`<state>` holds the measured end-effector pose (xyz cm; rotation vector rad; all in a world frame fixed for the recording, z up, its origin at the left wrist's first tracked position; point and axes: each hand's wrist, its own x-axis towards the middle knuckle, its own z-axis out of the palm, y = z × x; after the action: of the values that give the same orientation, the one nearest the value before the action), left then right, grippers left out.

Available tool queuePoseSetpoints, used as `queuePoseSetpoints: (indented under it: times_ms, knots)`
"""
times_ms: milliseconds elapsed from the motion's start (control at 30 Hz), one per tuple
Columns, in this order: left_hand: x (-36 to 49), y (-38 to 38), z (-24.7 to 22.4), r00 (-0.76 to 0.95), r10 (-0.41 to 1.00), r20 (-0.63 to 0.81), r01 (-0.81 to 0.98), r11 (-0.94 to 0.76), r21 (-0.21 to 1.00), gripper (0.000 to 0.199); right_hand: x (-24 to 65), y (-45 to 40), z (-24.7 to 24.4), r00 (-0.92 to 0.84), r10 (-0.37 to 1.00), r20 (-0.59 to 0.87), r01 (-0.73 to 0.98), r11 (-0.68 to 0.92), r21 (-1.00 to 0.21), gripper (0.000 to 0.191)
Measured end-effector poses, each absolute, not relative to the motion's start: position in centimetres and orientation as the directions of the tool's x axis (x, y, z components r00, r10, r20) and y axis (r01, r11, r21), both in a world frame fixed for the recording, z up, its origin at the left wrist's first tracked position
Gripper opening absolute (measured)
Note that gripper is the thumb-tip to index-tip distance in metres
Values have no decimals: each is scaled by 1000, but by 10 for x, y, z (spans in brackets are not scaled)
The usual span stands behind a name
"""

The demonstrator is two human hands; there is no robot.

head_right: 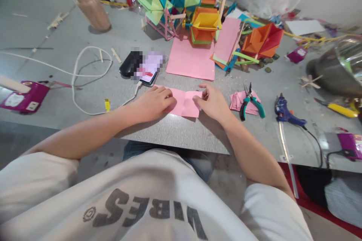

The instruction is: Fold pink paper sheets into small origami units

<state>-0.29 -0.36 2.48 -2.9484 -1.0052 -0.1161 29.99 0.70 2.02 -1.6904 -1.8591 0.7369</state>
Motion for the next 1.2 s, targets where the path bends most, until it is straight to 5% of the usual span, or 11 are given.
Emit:
queuePoseSetpoints:
  times_ms: [200, 400, 533, 700, 867, 1200]
  knots:
    - [11, -16, 13, 830, 543, 126, 544, -838, 28, 32, 297, 10, 16, -110, 994, 22, 683, 92, -725, 38]
    - [15, -15, 13, 779, 613, 132, 597, -790, 139, 50, 299, 13, 22, -257, 965, -53, 395, 55, -917, 66]
    - [18, -13, 13, 724, 675, 144, 636, -733, 241, 63, 293, 13, 19, -275, 959, -64, 338, 34, -940, 73]
    - [20, -11, 8, 724, 673, 153, 627, -734, 260, 60, 286, 5, 10, -228, 968, 108, 401, 195, -895, 59]
    - [19, -9, 4, 720, 670, 181, 624, -739, 254, 67, 288, -4, 15, -376, 838, 395, 503, 542, -673, 37]
    - [18, -9, 1, 714, 667, 212, 617, -743, 260, 62, 291, -9, 24, -541, 748, 384, 516, 656, -550, 35]
